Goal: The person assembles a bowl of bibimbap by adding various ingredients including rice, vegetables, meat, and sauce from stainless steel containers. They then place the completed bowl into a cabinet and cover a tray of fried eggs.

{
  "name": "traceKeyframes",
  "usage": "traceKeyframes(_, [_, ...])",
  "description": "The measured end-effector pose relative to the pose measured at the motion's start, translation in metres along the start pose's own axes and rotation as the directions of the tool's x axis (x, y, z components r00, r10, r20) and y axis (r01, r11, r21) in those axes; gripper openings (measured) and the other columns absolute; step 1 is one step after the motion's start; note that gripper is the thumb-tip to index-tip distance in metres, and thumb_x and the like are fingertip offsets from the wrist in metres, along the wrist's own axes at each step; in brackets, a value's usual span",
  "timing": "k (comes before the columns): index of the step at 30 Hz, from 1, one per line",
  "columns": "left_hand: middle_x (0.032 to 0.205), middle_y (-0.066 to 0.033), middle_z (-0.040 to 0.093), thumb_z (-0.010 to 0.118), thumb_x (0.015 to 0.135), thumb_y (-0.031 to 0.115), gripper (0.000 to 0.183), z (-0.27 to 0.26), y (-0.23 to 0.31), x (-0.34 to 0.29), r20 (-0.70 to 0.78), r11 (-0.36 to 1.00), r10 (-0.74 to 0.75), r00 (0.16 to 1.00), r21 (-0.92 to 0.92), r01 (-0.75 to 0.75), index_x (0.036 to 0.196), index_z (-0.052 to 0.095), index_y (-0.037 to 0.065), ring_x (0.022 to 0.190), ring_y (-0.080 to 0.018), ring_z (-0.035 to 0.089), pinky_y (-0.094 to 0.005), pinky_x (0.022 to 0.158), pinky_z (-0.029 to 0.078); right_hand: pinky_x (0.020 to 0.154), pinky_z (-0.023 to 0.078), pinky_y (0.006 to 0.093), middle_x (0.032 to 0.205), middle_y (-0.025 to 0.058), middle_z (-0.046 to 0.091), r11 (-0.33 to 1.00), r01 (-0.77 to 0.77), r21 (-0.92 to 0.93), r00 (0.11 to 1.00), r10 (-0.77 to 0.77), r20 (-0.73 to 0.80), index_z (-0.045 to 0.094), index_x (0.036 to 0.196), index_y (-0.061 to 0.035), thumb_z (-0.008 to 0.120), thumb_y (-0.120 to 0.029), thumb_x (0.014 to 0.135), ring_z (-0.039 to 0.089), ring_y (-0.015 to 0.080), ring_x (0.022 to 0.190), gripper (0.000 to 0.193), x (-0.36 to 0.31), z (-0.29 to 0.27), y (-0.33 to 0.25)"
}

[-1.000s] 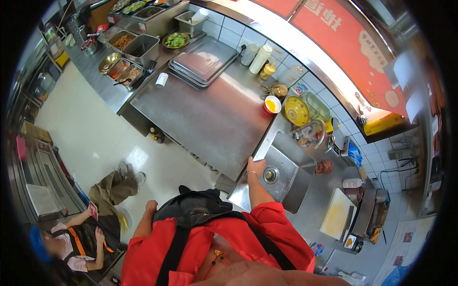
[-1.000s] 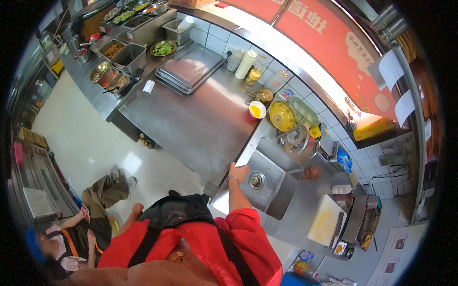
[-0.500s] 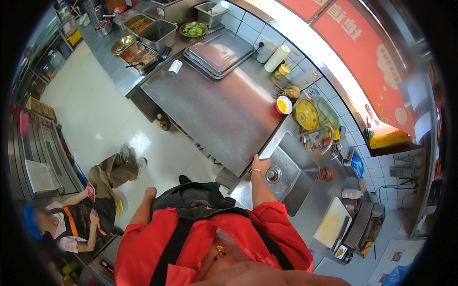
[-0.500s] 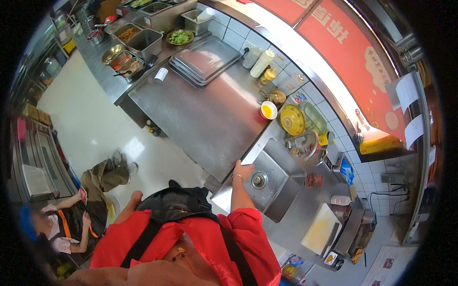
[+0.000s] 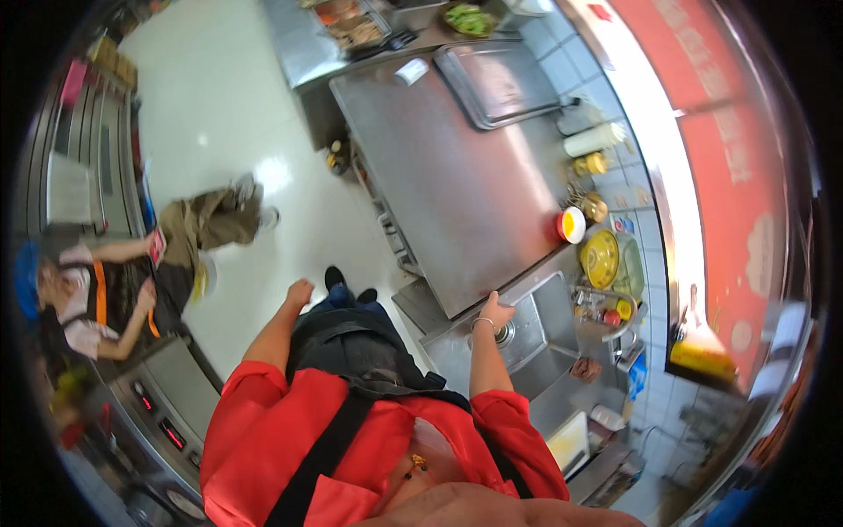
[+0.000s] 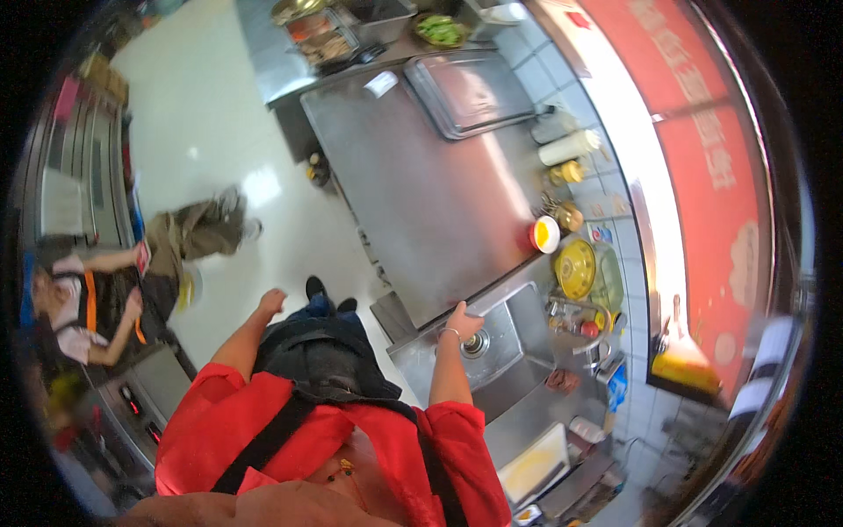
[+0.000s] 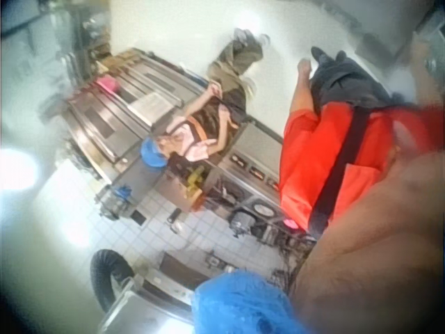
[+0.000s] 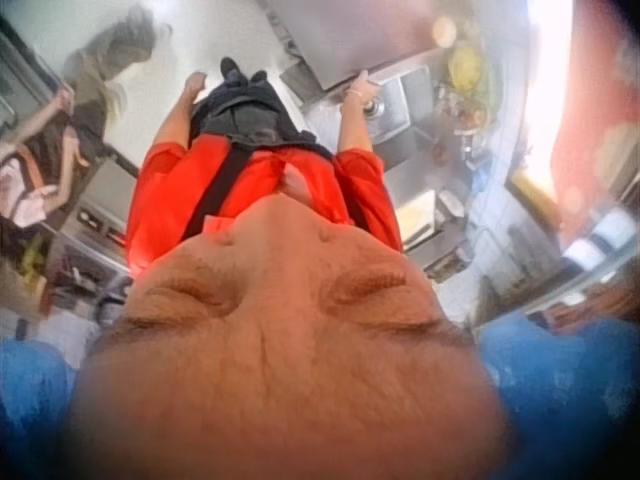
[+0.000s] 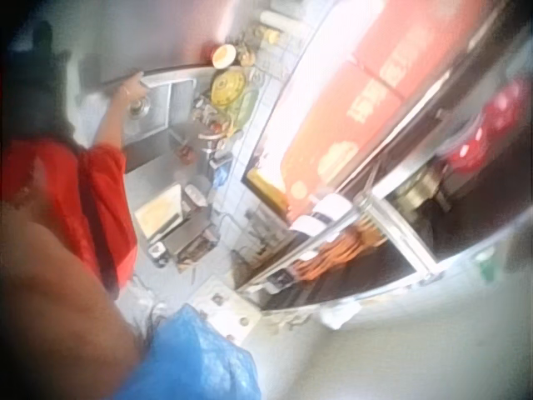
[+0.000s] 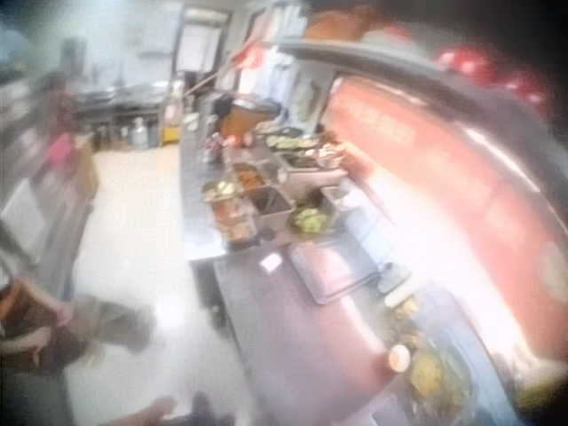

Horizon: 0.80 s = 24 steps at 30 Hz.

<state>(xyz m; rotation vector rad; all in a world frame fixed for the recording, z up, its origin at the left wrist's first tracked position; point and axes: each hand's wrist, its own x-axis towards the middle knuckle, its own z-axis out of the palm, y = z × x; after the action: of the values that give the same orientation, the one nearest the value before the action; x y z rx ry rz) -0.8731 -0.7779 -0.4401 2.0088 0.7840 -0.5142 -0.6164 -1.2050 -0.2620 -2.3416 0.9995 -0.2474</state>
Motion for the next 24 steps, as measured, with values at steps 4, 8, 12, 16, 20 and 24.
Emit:
traceKeyframes(4, [0.091, -0.0103, 0.060, 0.052, 0.086, 0.022, 0.031, 0.062, 0.097, 0.017, 0.110, 0.764, -0.104, 0.988, -0.627, 0.150, 0.106, 0.055, -0.002, 0.083, -0.0169, 0.056, -0.0280, 0.075, 0.045, 0.080, 0.047, 0.0413, 0.105, 0.0226, 0.056, 0.985, -0.069, 0.156, 0.997, 0.061, 0.056, 0.046, 0.106, 0.0089, 0.068, -0.029, 0.074, 0.058, 0.0321, 0.091, 0.054, -0.009, -0.021, 0.018])
traceKeyframes(8, [0.128, -0.0106, 0.051, 0.048, 0.087, 0.008, 0.046, 0.167, 0.126, 0.073, 0.172, 0.476, 0.040, 0.984, -0.869, 0.133, 0.132, 0.037, 0.005, 0.115, -0.0217, 0.048, -0.0300, 0.092, 0.039, 0.074, 0.051, 0.0407, 0.107, 0.0193, 0.054, 0.937, -0.090, 0.338, 0.969, 0.004, 0.246, 0.039, 0.114, 0.0061, 0.065, -0.025, 0.079, 0.058, 0.0280, 0.089, 0.053, -0.018, -0.019, -0.010])
traceKeyframes(12, [0.139, -0.0103, 0.039, 0.043, 0.085, 0.001, 0.058, 0.184, 0.190, 0.105, 0.327, 0.199, 0.045, 0.944, -0.929, 0.312, 0.139, 0.023, 0.009, 0.123, -0.0204, 0.038, -0.0315, 0.093, 0.036, 0.068, 0.054, 0.0396, 0.103, 0.0174, 0.052, 0.920, -0.177, 0.349, 0.965, 0.092, 0.247, 0.037, 0.106, 0.0024, 0.063, -0.025, 0.081, 0.058, 0.0256, 0.085, 0.045, -0.010, -0.006, 0.011])
traceKeyframes(16, [0.138, -0.0078, 0.041, 0.038, 0.081, -0.003, 0.061, 0.235, 0.198, 0.144, 0.175, 0.203, 0.019, 0.984, -0.965, 0.167, 0.138, 0.017, 0.004, 0.110, -0.0166, 0.046, -0.0257, 0.087, 0.037, 0.072, 0.052, 0.0402, 0.097, 0.0161, 0.052, 0.955, -0.142, 0.262, 0.968, 0.079, 0.237, 0.038, 0.097, 0.0003, 0.064, -0.027, 0.081, 0.056, 0.0246, 0.087, 0.041, -0.011, -0.003, 0.004])
traceKeyframes(20, [0.139, -0.0066, 0.041, 0.037, 0.078, -0.005, 0.062, 0.240, 0.206, 0.166, 0.140, 0.121, 0.043, 0.989, -0.984, 0.134, 0.137, 0.019, 0.004, 0.101, -0.0151, 0.047, -0.0249, 0.084, 0.038, 0.073, 0.054, 0.0408, 0.097, 0.0176, 0.052, 0.954, -0.131, 0.271, 0.967, 0.063, 0.247, 0.038, 0.099, 0.0008, 0.063, -0.029, 0.082, 0.060, 0.0278, 0.085, 0.043, -0.008, -0.001, 0.006])
traceKeyframes(24, [0.138, -0.0056, 0.042, 0.036, 0.077, -0.005, 0.062, 0.243, 0.206, 0.173, 0.182, 0.105, 0.081, 0.980, -0.979, 0.173, 0.136, 0.019, 0.002, 0.100, -0.0150, 0.048, -0.0233, 0.085, 0.036, 0.074, 0.054, 0.0397, 0.099, 0.0167, 0.054, 0.954, -0.145, 0.262, 0.963, 0.075, 0.258, 0.043, 0.102, 0.0013, 0.062, -0.032, 0.082, 0.060, 0.0273, 0.086, 0.043, -0.012, -0.001, 0.003])
